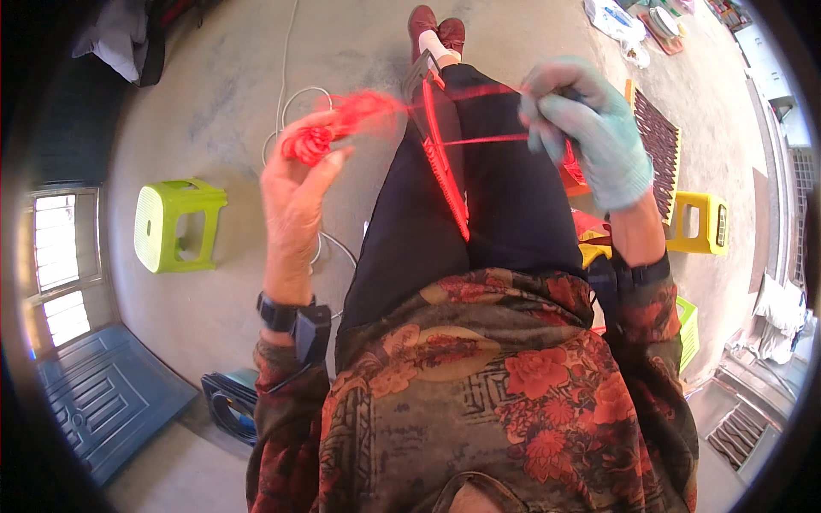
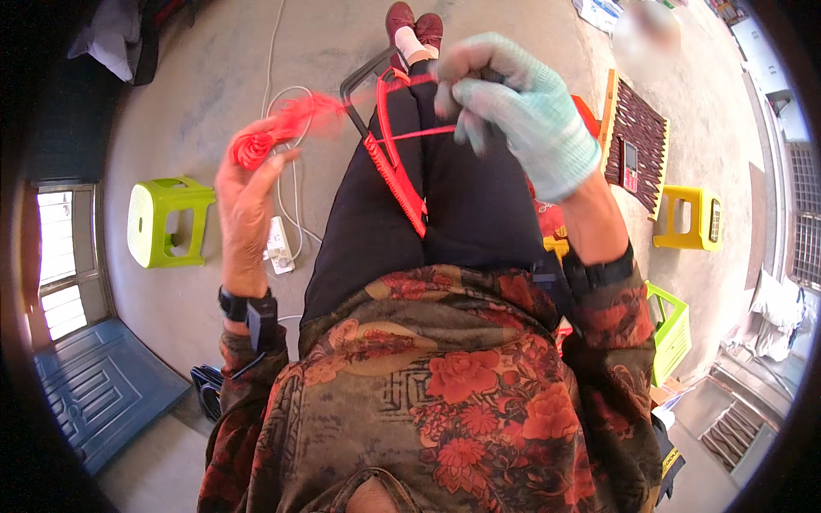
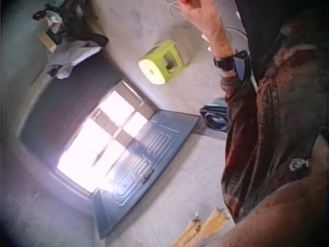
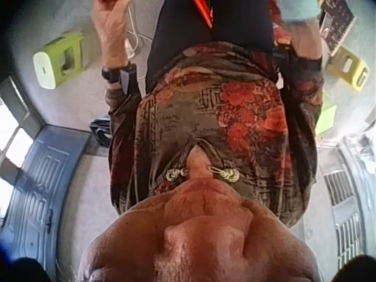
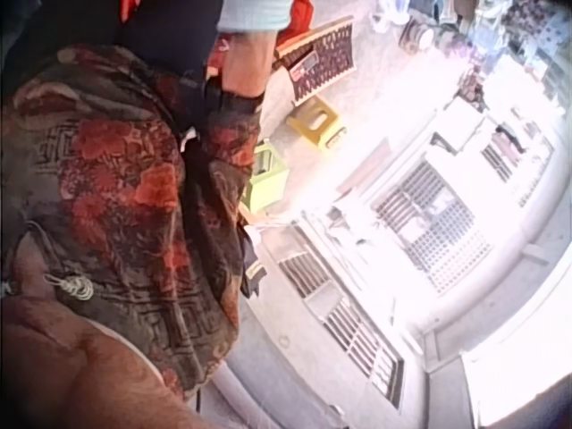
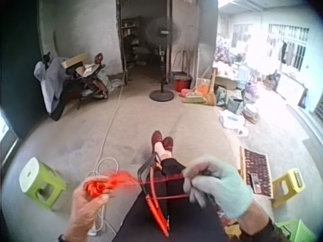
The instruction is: The recorder is winding red twine around a red plastic netting shuttle.
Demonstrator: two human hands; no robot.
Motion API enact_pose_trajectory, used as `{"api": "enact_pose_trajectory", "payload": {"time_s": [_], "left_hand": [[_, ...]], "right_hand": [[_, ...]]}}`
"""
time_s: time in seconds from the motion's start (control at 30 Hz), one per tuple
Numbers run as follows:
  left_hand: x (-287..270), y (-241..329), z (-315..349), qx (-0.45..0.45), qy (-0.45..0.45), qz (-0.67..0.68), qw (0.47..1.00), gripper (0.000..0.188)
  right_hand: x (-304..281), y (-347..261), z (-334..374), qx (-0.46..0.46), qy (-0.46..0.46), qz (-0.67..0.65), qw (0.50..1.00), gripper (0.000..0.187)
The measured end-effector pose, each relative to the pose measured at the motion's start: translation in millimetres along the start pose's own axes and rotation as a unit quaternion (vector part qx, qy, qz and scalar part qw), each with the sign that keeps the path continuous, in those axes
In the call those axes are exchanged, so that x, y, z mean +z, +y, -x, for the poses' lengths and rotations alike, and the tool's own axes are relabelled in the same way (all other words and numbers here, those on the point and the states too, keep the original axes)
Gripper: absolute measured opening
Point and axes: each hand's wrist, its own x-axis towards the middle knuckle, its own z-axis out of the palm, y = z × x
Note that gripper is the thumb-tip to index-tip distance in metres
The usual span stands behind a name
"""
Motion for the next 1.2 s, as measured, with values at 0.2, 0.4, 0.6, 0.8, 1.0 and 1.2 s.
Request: {"api": "enact_pose_trajectory", "payload": {"time_s": [0.2, 0.4, 0.6, 0.8, 1.0, 1.2], "left_hand": [[-0.5, -22.2, -11.8, 0.232, -0.039, -0.499, 0.834, 0.023], [27.2, -43.8, -12.5, 0.119, -0.013, -0.388, 0.914, 0.023], [5.8, -28.6, 2.0, -0.174, -0.152, 0.061, 0.971, 0.023], [28.0, -13.6, 14.3, -0.269, -0.184, 0.523, 0.787, 0.038], [-9.9, -23.7, 34.6, -0.341, -0.08, 0.46, 0.816, 0.04], [-37.0, -27.2, 66.7, -0.371, -0.065, 0.231, 0.897, 0.025]], "right_hand": [[8.5, 86.2, -52.1, -0.155, -0.037, 0.5, 0.851, 0.024], [19.9, 108.1, -64.4, -0.186, 0.011, 0.442, 0.878, 0.022], [8.1, 26.5, -1.0, -0.088, 0.069, -0.294, 0.949, 0.027], [40.4, 16.6, 30.7, -0.088, -0.27, -0.292, 0.913, 0.029], [23.2, 78.2, -3.8, 0.176, 0.056, -0.093, 0.978, 0.034], [51.2, 97.0, -22.0, 0.216, -0.025, 0.06, 0.974, 0.023]]}}
